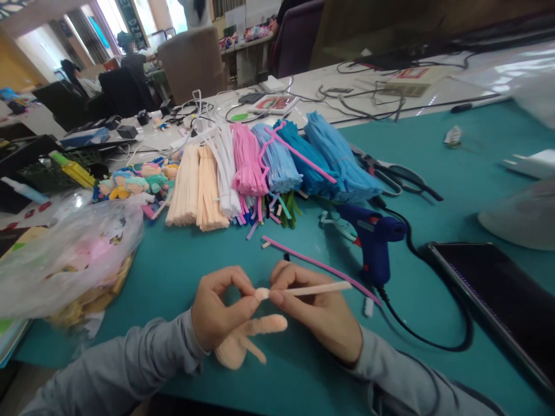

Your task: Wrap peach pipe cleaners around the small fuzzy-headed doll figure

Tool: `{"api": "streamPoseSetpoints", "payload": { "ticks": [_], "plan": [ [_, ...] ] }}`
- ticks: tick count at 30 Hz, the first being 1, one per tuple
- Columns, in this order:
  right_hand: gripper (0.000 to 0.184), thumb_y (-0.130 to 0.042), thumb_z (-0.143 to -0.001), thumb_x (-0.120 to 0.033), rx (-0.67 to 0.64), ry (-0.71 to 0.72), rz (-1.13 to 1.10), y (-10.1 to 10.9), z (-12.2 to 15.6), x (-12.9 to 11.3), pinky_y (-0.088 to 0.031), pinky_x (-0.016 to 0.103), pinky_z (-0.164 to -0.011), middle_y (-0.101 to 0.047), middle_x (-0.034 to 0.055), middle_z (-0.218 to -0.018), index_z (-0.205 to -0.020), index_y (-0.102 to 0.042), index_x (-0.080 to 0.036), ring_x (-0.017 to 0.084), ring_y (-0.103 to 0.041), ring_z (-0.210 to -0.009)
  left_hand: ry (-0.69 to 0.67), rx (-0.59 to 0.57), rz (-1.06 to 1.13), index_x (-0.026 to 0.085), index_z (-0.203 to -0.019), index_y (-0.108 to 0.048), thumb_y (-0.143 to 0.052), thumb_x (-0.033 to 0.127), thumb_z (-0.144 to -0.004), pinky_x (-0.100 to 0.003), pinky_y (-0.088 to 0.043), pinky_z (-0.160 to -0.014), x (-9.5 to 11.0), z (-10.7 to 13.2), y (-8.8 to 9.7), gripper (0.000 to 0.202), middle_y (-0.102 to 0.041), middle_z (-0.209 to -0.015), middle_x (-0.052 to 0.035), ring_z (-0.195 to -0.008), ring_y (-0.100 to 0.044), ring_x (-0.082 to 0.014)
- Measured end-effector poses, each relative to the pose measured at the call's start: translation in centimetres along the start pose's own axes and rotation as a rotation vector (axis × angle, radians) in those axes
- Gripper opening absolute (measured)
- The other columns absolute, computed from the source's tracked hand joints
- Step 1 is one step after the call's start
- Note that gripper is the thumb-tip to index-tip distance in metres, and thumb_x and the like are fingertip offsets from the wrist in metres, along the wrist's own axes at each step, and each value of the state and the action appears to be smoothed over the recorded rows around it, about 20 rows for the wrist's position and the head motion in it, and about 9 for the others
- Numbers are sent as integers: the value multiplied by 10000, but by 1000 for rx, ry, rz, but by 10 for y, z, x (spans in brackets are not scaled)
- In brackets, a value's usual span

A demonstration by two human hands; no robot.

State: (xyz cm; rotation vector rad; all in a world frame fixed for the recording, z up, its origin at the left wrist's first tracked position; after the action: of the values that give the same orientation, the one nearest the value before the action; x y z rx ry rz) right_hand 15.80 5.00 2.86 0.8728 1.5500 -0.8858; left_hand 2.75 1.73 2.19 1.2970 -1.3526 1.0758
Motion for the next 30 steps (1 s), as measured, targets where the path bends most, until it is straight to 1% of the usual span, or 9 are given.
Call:
{"api": "streamPoseSetpoints", "payload": {
  "ticks": [5,9,11,15,17,22,24,26,30],
  "plan": [
    [218,-617,-775,-226,11,224,175,-5,7,-15,-378,253,-488,-527,10,-564,-571,-553,-181,129,-496,-532,-65,78,-124,193,-587,-484,-570,100,-685,-287,-433,-629,3,0,5,161,-496,-565,21,-578,-487,-127],
    [197,-595,-784,-218,-17,284,252,-9,10,-19,-378,253,-479,-534,16,-576,-593,-560,-183,124,-487,-513,-111,72,-240,193,-579,-465,-560,97,-686,-259,-410,-587,8,0,3,173,-467,-553,37,-544,-468,-109],
    [208,-588,-782,-233,-16,244,261,-9,9,-17,-377,252,-484,-525,13,-579,-584,-543,-183,120,-478,-514,-130,76,-271,192,-583,-461,-552,88,-684,-249,-397,-566,11,-1,2,171,-469,-558,38,-536,-463,-104],
    [153,-586,-762,-262,5,48,225,-6,5,-2,-370,240,-489,-521,2,-619,-642,-540,-178,117,-473,-531,-105,80,-279,187,-577,-462,-553,81,-677,-234,-379,-530,10,-2,0,172,-472,-546,41,-514,-455,-94],
    [153,-606,-742,-286,10,-25,178,-5,4,4,-366,237,-492,-519,-1,-636,-659,-546,-173,117,-474,-543,-81,54,-277,180,-579,-484,-569,83,-673,-232,-383,-526,9,-3,-2,159,-495,-549,35,-515,-468,-94],
    [203,-653,-711,-331,20,-118,70,-1,4,11,-361,239,-505,-512,-2,-642,-637,-560,-167,121,-479,-567,-22,-8,-250,162,-617,-562,-621,148,-686,-245,-416,-556,8,-4,-4,92,-562,-578,5,-548,-516,-109],
    [200,-653,-716,-318,10,-114,61,-1,3,9,-364,239,-519,-513,-1,-643,-618,-573,-163,118,-482,-574,33,-36,-208,156,-631,-585,-643,176,-682,-254,-426,-570,5,-4,-4,79,-581,-592,-6,-564,-525,-116],
    [192,-649,-726,-301,13,-103,42,0,2,7,-363,234,-522,-515,-4,-640,-614,-581,-161,108,-480,-568,135,-78,-109,149,-673,-610,-657,200,-674,-266,-438,-594,-1,-5,-4,69,-609,-626,-21,-596,-542,-127],
    [187,-640,-747,-301,11,-100,-23,2,0,7,-365,224,-523,-530,-7,-638,-634,-587,-162,103,-493,-572,340,-123,94,136,-703,-618,-714,225,-614,-271,-447,-611,-13,-5,-6,159,-639,-637,-28,-618,-565,-134]
  ]
}}
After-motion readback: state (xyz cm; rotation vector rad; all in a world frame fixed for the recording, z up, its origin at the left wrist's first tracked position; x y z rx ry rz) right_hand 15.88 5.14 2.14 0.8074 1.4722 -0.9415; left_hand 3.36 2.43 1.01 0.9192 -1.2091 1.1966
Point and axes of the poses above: each hand's wrist, its own z-axis away from the middle knuckle, its own y-axis out of the back of the hand, x = y × z, the point moved 6 cm from there along -z, towards the middle knuckle
